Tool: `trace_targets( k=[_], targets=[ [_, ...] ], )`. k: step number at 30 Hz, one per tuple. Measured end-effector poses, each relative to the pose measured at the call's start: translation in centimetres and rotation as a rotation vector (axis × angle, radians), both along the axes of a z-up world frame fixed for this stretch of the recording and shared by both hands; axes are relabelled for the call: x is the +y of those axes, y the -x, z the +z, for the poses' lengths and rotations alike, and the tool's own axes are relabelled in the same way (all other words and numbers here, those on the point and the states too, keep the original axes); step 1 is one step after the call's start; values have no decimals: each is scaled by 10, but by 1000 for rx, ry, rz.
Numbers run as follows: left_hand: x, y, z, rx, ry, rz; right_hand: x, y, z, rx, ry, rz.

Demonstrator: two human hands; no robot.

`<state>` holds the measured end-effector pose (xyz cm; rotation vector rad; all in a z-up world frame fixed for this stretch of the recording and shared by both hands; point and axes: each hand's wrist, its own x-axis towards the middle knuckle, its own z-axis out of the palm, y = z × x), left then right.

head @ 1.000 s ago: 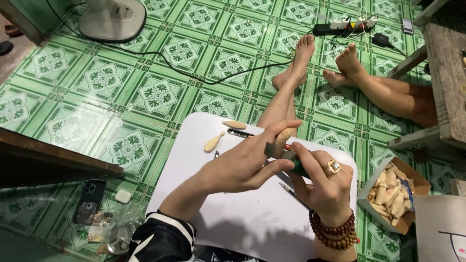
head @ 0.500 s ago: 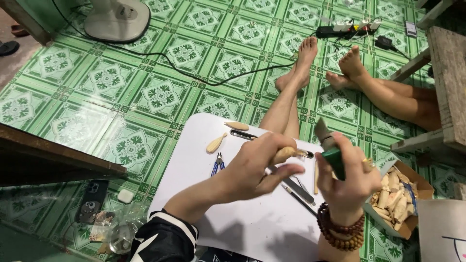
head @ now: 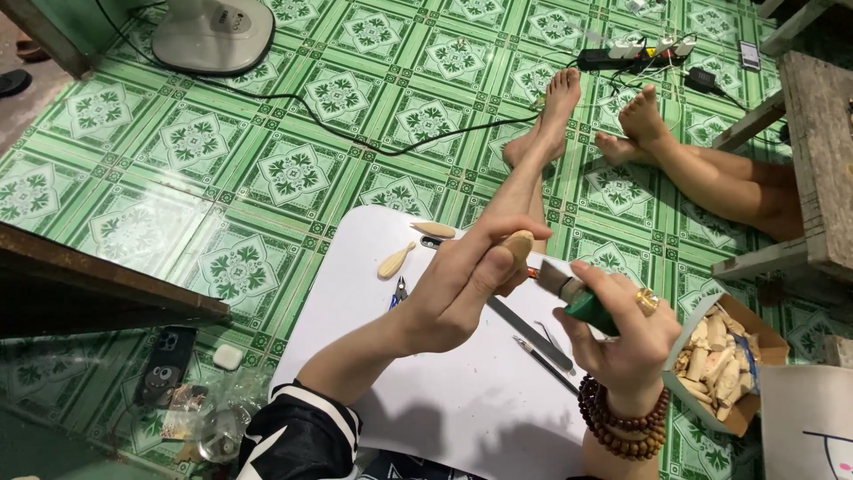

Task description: Carving and shaping a small wooden object using a utility knife and carving tools.

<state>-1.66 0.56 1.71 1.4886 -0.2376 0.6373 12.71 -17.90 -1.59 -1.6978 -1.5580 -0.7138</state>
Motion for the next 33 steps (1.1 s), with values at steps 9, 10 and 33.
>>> trace_targets(
  k=[9,10,33],
  targets=[
    [3,3,3,65,-216,32,14,19,20,14,32,52],
    [2,2,5,66,-215,33,13,18,18,15,33,54],
    [5,-21,-14,-110,121,-177,-9,-10,-14,130,-134,-141]
  ],
)
